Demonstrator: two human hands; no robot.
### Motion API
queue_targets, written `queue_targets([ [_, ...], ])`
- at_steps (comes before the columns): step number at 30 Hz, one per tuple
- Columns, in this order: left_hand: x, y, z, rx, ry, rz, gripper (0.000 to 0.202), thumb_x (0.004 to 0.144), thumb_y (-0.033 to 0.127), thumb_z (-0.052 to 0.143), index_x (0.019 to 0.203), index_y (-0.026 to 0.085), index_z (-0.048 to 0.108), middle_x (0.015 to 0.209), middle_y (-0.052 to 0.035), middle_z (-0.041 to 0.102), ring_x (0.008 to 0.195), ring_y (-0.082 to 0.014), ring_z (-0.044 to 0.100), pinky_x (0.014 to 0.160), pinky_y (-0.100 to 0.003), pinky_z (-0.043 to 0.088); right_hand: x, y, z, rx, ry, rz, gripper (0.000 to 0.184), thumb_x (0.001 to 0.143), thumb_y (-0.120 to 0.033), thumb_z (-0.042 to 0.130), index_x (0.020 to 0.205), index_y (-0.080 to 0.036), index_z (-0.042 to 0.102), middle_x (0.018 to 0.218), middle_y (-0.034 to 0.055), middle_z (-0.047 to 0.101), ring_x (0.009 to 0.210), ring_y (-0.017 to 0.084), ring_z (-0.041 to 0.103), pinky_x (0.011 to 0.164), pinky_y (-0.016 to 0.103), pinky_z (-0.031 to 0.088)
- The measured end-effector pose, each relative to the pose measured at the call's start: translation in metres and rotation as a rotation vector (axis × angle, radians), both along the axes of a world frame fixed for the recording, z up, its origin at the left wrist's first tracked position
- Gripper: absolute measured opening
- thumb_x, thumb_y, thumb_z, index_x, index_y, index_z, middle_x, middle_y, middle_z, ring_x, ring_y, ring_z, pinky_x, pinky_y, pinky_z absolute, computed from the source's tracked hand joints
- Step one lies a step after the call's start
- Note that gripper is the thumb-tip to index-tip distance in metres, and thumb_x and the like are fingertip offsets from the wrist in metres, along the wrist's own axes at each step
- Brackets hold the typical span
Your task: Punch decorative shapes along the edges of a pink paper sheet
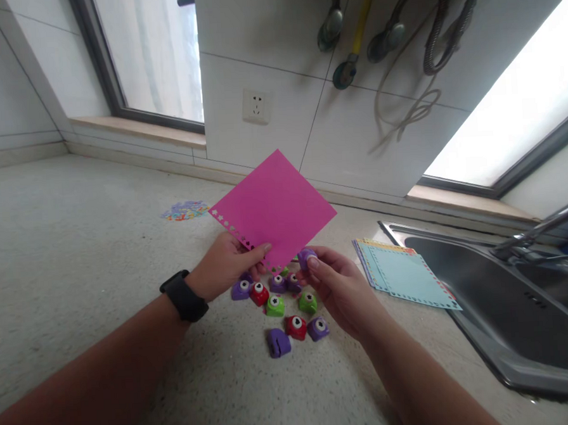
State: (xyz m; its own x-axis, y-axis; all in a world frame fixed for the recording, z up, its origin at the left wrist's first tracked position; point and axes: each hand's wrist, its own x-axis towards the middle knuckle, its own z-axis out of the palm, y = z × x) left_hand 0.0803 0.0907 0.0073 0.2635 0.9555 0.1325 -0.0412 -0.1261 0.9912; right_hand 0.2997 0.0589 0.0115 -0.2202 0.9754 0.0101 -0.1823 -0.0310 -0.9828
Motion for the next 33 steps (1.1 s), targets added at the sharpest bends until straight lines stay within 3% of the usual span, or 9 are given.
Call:
queue_targets([
  [12,0.0034,-0.0045,0.0034,0.046,0.060,-0.031,0.023,0.090,0.024,0.067,0.069,0.013,0.068,0.051,0.0007,0.068,0.043,-0.0087,0.060,0.043,-0.016,0.048,-0.0016,0.0008,-0.0042,-0.013,0.098,0.037,0.021,0.082,-0.036,0.083,0.096,-0.022,0.075,0.087,0.0018,0.072,0.073,0.012,0.063,0.071,0.026,0.051],
  [24,0.0031,-0.0049,-0.0038,0.079,0.100,-0.065,0.026,0.088,0.031,0.070,0.069,0.014,0.069,0.052,0.0009,0.068,0.045,-0.0101,0.061,0.045,-0.017,0.050,-0.0047,-0.0013,-0.0092,-0.041,0.045,0.105,0.023,0.084,-0.038,0.082,0.096,-0.019,0.077,0.088,0.0042,0.074,0.072,0.011,0.064,0.069,0.024,0.052],
  [33,0.0040,-0.0039,-0.0046,0.066,0.128,-0.082,0.029,0.089,0.033,0.069,0.067,0.014,0.070,0.051,-0.0008,0.068,0.044,-0.0121,0.062,0.044,-0.020,0.051,-0.0062,-0.0027,-0.0083,-0.121,0.004,0.150,0.025,0.083,-0.039,0.082,0.090,-0.016,0.076,0.074,0.0035,0.070,0.064,0.010,0.062,0.059,0.021,0.049],
])
